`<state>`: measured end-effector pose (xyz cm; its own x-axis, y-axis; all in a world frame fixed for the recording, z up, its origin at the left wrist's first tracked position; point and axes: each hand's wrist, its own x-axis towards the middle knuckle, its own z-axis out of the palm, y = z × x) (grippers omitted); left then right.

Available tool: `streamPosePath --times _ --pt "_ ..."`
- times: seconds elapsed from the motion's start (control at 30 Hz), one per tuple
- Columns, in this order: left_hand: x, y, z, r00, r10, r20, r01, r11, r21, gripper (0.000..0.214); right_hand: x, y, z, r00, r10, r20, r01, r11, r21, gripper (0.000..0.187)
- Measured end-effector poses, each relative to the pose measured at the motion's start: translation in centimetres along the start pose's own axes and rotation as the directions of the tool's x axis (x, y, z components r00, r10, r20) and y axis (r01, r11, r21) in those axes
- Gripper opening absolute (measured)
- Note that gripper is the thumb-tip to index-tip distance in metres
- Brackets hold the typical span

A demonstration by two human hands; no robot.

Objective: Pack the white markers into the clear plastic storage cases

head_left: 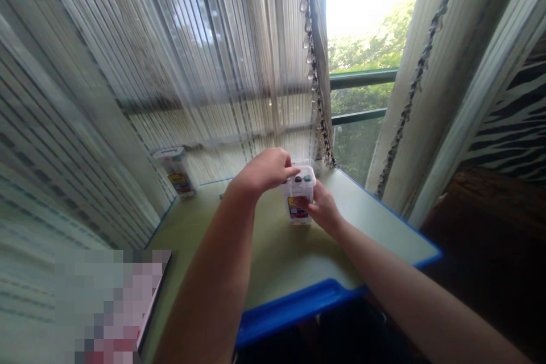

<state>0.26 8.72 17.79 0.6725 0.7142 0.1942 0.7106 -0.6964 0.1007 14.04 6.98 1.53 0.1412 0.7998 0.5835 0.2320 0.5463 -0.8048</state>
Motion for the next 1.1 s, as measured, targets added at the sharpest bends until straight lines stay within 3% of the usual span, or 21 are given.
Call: streamPosePath --times 0.17,0.43,0.83,1.1 --pt "-0.7 -0.4 -0.8 0.999 0.054 0.004 -0.053 0.991 -0.126 0.019 0.0 0.2 0.0 1.000 0.002 -0.006 -0.001 1.000 0.031 0.045" --pt "-1.2 -0.6 -1.3 0.988 0.149 -0.035 -0.153 0.957 -0.248 0.027 0.0 -0.1 0.0 1.000 -0.015 -0.020 0.015 1.000 -0.015 0.043" --pt "-0.8 -0.6 -0.7 0.978 0.179 0.104 -0.150 0.959 -0.240 0.027 0.0 -0.2 0.1 1.000 0.010 -0.020 -0.010 1.000 0.016 0.044" --pt "-0.5 -0.7 -0.2 0.982 0.183 0.049 -0.167 0.959 -0.231 0.032 0.1 0.1 0.0 1.000 0.008 -0.026 -0.008 1.000 0.013 0.045"
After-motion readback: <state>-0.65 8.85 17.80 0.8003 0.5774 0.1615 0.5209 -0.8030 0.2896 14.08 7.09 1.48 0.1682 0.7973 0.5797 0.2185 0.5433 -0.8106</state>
